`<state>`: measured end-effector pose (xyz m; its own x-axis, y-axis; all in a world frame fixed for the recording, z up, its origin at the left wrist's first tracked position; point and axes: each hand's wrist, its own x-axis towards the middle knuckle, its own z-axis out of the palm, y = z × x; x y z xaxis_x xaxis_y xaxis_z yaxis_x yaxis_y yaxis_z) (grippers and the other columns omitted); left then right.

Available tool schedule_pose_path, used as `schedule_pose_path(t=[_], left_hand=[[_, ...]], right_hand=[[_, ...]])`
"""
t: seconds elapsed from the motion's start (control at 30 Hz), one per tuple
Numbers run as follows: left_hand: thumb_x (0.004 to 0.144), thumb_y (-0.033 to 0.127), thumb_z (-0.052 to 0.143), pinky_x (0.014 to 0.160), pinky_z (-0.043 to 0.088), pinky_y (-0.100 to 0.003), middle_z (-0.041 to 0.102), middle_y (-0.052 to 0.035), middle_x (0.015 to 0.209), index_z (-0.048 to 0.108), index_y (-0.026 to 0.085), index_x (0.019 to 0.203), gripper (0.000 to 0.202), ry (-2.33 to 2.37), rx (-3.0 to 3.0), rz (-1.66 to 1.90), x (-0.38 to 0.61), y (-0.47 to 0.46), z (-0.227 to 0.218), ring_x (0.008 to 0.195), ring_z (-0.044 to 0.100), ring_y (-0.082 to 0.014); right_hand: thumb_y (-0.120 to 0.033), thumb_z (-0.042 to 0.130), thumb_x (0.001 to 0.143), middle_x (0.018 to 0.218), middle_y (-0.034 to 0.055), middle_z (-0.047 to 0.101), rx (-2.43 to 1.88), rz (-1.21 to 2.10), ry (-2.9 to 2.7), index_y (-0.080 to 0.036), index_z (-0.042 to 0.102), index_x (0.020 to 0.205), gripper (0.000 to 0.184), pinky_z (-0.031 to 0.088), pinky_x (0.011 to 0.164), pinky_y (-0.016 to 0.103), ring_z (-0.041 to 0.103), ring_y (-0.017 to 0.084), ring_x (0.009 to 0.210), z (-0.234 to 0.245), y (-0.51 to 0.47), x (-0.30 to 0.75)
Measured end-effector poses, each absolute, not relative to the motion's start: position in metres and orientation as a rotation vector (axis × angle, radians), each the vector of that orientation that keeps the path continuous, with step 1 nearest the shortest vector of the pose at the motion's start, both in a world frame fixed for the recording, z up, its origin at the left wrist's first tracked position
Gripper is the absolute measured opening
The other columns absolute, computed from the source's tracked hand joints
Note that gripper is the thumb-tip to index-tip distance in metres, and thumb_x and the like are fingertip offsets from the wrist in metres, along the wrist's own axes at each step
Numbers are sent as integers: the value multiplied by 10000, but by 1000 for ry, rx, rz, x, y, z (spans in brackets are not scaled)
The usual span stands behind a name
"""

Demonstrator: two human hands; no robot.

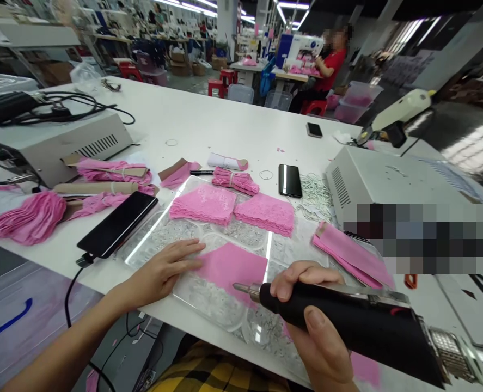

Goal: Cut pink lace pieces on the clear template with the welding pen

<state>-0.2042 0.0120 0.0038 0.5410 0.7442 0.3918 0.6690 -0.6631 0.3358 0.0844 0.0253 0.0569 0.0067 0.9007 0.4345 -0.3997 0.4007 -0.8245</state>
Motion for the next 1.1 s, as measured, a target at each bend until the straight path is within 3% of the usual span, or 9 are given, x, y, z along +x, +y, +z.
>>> schedule_pose_path(t=[0.47, 1.1], left_hand=[[837, -76, 391, 1052, 448, -481, 515, -67, 1416, 658, 246, 1204, 557, 1241, 2432, 765, -209, 19, -15, 1369, 406, -252], [779, -81, 415, 1025, 459, -482, 558, -55, 1375, 695, 241, 1132, 554, 1293, 2374, 746, -205, 20, -9, 1341, 445, -250]], right_hand=[[-263, 589, 793, 876, 33, 588, -440, 1184, -1188, -210, 637, 965, 187, 516, 579, 338, 566, 125, 617, 50, 43, 11], [-278, 584, 798, 880, 24, 575, -473, 1203, -1226, -222, 619, 963, 178, 512, 593, 341, 558, 123, 628, 42, 44, -5]])
